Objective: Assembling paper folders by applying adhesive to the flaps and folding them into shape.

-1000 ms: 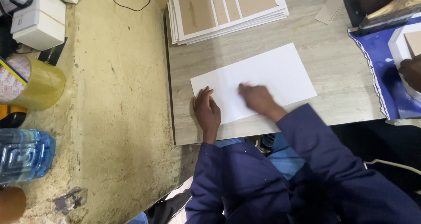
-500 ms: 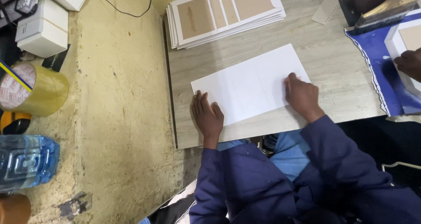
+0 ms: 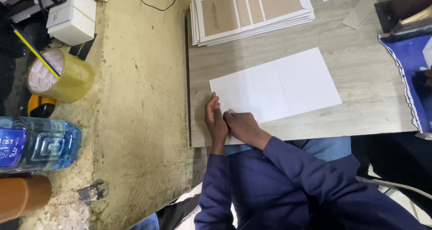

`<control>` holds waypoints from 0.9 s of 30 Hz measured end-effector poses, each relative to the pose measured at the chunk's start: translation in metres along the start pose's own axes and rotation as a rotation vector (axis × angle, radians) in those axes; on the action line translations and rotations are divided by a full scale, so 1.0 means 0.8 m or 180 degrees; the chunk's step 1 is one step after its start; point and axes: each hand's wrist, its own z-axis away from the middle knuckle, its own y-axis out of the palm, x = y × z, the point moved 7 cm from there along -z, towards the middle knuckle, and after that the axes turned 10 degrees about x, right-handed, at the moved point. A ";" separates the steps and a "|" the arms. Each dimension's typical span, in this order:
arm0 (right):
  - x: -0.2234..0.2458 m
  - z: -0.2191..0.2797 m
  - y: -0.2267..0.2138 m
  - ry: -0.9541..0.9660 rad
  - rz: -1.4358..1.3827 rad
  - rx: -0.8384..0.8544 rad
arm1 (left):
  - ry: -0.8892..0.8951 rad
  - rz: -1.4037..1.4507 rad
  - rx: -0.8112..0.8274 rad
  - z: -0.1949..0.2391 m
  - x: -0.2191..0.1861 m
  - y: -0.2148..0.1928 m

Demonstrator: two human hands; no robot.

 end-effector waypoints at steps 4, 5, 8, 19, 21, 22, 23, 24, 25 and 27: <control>-0.055 0.043 -0.022 0.0148 -0.0029 -0.0011 | -0.0038 -0.0713 0.0365 0.001 -0.017 0.010; -0.085 0.062 -0.035 0.0589 0.0014 -0.0038 | -0.0010 -0.0877 0.0385 0.000 -0.015 0.011; -0.153 0.121 -0.093 0.1470 -0.0006 -0.0177 | 0.0021 -0.1062 0.0405 0.004 -0.011 0.012; -0.060 0.052 -0.034 0.1068 -0.0263 -0.0310 | -0.0092 -0.0217 0.0482 -0.009 0.005 -0.004; 0.003 0.023 -0.016 0.0332 -0.0289 -0.0178 | -0.0251 0.0127 0.0977 -0.014 -0.001 -0.001; 0.008 0.022 -0.020 0.0281 -0.0282 -0.0186 | -0.0221 0.0106 0.0940 -0.020 0.002 -0.006; 0.017 0.021 -0.023 0.0059 -0.0419 -0.0164 | -0.0244 0.0106 0.0971 -0.026 0.005 -0.010; 0.027 0.023 -0.024 -0.0144 -0.0565 -0.0135 | -0.0286 0.0108 0.1017 -0.029 0.009 -0.014; 0.031 0.026 -0.030 -0.0175 -0.0567 -0.0137 | -0.0273 0.0091 0.0995 -0.040 0.007 -0.018; 0.032 0.038 -0.044 -0.0360 -0.0790 -0.0147 | -0.0045 -0.0318 0.1230 -0.061 0.004 -0.007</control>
